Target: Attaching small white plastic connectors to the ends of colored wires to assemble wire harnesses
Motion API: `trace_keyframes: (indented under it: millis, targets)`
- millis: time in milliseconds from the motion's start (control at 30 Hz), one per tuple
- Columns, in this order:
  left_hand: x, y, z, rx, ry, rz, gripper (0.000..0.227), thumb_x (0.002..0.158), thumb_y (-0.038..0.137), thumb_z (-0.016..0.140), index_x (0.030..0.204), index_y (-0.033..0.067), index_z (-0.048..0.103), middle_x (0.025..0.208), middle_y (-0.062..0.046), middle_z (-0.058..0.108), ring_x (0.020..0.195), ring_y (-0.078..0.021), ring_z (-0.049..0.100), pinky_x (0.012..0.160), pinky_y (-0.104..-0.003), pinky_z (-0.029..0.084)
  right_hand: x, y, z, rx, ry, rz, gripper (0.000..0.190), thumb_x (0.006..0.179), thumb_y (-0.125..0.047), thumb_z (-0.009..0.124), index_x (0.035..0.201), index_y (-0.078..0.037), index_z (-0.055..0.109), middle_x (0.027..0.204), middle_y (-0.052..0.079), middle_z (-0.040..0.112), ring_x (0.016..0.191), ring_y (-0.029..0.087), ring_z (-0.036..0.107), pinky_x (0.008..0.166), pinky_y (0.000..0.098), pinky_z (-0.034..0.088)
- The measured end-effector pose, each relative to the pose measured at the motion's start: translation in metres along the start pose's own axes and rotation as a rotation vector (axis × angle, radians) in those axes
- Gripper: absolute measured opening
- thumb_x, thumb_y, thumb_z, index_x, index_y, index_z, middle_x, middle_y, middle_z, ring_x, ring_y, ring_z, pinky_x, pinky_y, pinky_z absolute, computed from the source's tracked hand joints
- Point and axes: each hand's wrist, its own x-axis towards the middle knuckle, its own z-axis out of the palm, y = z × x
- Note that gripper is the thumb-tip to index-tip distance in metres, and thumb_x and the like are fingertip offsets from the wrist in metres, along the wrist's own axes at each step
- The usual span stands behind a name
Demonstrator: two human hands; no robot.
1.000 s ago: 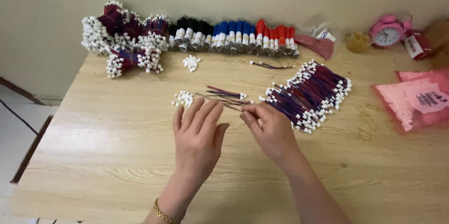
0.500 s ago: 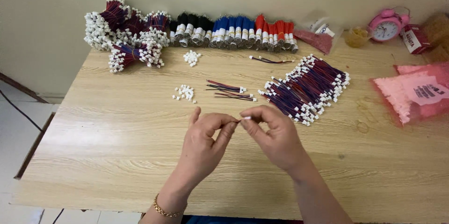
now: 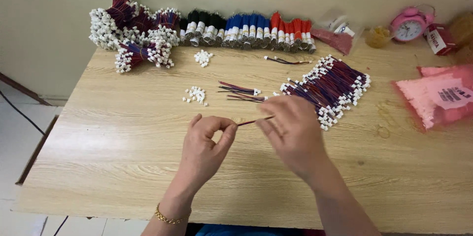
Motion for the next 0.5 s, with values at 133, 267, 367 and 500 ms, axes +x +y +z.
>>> trace_keyframes:
  millis: [133, 267, 367, 500]
  targets:
    - [-0.003, 0.006, 0.003, 0.006, -0.007, 0.03, 0.008, 0.087, 0.02, 0.067, 0.084, 0.018, 0.074, 0.072, -0.001, 0.069, 0.08, -0.0245, 0.07, 0.105, -0.056, 0.03, 0.003, -0.002, 0.014, -0.014, -0.175, -0.058, 0.009, 0.09, -0.024, 0.066, 0.089, -0.015, 0.066, 0.086, 0.004, 0.065, 0.085, 0.027, 0.065, 0.078, 0.041, 0.049]
    - [-0.006, -0.004, 0.004, -0.158, -0.019, -0.1, 0.008, 0.088, 0.02, 0.067, 0.088, 0.0178, 0.074, 0.074, 0.0, 0.071, 0.083, -0.0169, 0.069, 0.103, -0.049, 0.035, 0.001, -0.01, 0.016, 0.321, -0.299, 0.247, 0.01, 0.091, -0.018, 0.062, 0.085, -0.013, 0.068, 0.076, 0.006, 0.066, 0.076, 0.025, 0.067, 0.071, 0.035, 0.052]
    - [-0.009, -0.014, 0.01, -0.414, -0.041, -0.246, 0.01, 0.088, 0.017, 0.068, 0.093, 0.0121, 0.075, 0.078, -0.004, 0.073, 0.084, -0.0123, 0.066, 0.095, -0.044, 0.046, 0.005, -0.016, 0.014, 0.383, -0.325, 0.294, 0.01, 0.091, -0.016, 0.061, 0.085, -0.011, 0.067, 0.073, 0.009, 0.064, 0.074, 0.028, 0.067, 0.07, 0.0367, 0.052]
    - [-0.011, -0.034, 0.023, -0.642, -0.025, -0.295, 0.011, 0.09, 0.013, 0.067, 0.095, 0.0039, 0.072, 0.078, -0.007, 0.07, 0.083, -0.0135, 0.061, 0.086, -0.039, 0.05, 0.007, -0.015, 0.019, 0.417, -0.34, 0.328, 0.009, 0.09, -0.013, 0.061, 0.086, -0.006, 0.066, 0.071, 0.016, 0.061, 0.072, 0.033, 0.065, 0.069, 0.0414, 0.05]
